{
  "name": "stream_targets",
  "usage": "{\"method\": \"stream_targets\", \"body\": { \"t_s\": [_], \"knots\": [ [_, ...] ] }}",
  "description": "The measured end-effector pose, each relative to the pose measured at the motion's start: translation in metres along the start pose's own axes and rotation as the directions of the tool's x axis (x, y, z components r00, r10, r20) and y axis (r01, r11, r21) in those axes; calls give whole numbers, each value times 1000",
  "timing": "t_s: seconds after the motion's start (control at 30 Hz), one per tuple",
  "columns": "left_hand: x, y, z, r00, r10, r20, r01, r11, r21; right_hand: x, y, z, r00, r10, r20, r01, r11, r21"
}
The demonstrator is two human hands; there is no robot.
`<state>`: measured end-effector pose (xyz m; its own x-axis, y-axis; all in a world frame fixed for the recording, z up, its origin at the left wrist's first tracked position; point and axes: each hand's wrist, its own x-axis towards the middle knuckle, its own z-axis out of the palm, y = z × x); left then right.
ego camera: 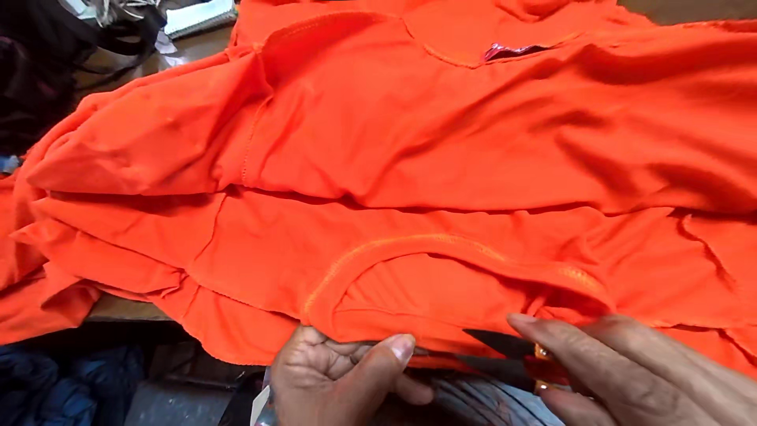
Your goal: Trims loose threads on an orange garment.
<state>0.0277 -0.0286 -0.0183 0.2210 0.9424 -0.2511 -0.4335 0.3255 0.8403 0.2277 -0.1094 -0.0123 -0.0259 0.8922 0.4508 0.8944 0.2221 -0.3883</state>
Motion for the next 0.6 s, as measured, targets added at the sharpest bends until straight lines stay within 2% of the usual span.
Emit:
{"method": "stream_targets", "body": {
  "t_s": [0.1, 0.6],
  "knots": [
    [0, 0, -1, 1000, -11, 8, 11, 1000, -7, -3, -1, 8, 999, -40, -19, 39, 998, -58],
    [-1, 1, -2, 998, -58, 33, 59, 997, -39, -3, 0, 20, 998, -61, -28, 59, 996, -69]
  ]
}}
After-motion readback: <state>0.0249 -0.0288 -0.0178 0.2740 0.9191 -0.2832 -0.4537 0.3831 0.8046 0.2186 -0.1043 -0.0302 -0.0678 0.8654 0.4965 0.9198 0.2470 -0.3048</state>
